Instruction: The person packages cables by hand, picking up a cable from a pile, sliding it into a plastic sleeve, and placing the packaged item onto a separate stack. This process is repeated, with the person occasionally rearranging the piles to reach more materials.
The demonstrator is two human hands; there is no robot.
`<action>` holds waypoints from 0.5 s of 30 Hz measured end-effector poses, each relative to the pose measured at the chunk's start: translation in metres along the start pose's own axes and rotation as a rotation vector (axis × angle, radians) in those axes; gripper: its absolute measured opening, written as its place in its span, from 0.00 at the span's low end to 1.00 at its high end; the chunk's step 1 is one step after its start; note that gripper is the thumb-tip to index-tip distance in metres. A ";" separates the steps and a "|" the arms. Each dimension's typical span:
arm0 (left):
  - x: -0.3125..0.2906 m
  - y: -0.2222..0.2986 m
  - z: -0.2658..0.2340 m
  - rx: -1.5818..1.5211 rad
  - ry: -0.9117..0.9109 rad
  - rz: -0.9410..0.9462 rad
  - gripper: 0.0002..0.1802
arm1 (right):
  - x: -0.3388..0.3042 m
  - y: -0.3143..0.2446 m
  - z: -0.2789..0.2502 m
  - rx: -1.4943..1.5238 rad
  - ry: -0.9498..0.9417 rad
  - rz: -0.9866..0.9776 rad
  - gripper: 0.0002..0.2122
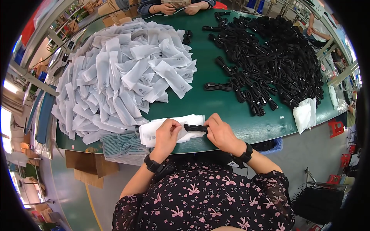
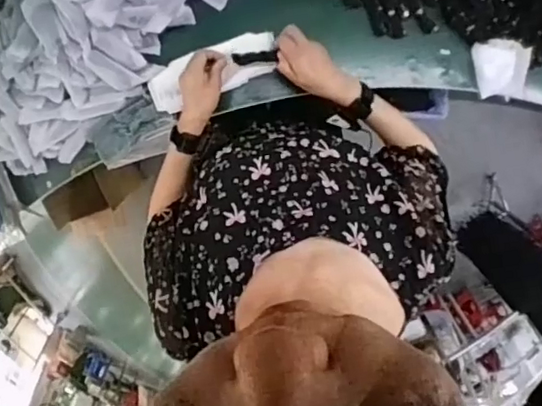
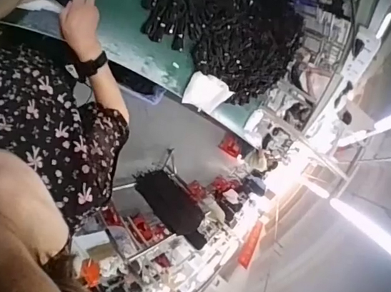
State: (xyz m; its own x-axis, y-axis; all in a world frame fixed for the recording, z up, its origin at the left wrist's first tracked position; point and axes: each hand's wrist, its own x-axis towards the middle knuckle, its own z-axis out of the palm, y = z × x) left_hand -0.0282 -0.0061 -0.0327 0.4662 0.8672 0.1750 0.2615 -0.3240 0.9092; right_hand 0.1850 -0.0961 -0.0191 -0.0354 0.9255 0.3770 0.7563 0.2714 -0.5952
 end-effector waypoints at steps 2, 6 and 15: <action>0.000 0.005 0.000 0.029 -0.023 0.106 0.05 | 0.000 -0.001 -0.002 0.035 -0.094 0.009 0.07; 0.004 0.018 -0.002 0.135 -0.078 0.394 0.06 | 0.005 0.005 0.000 0.352 -0.277 0.379 0.07; 0.033 0.037 -0.011 -0.017 -0.084 0.274 0.05 | 0.033 -0.020 -0.009 0.264 0.050 -0.137 0.14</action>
State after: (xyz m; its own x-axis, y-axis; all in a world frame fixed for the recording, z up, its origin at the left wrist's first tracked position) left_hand -0.0129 0.0145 0.0107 0.5863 0.7133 0.3839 0.1022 -0.5353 0.8385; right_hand 0.1746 -0.0734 0.0121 -0.0878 0.8632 0.4971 0.5507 0.4579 -0.6979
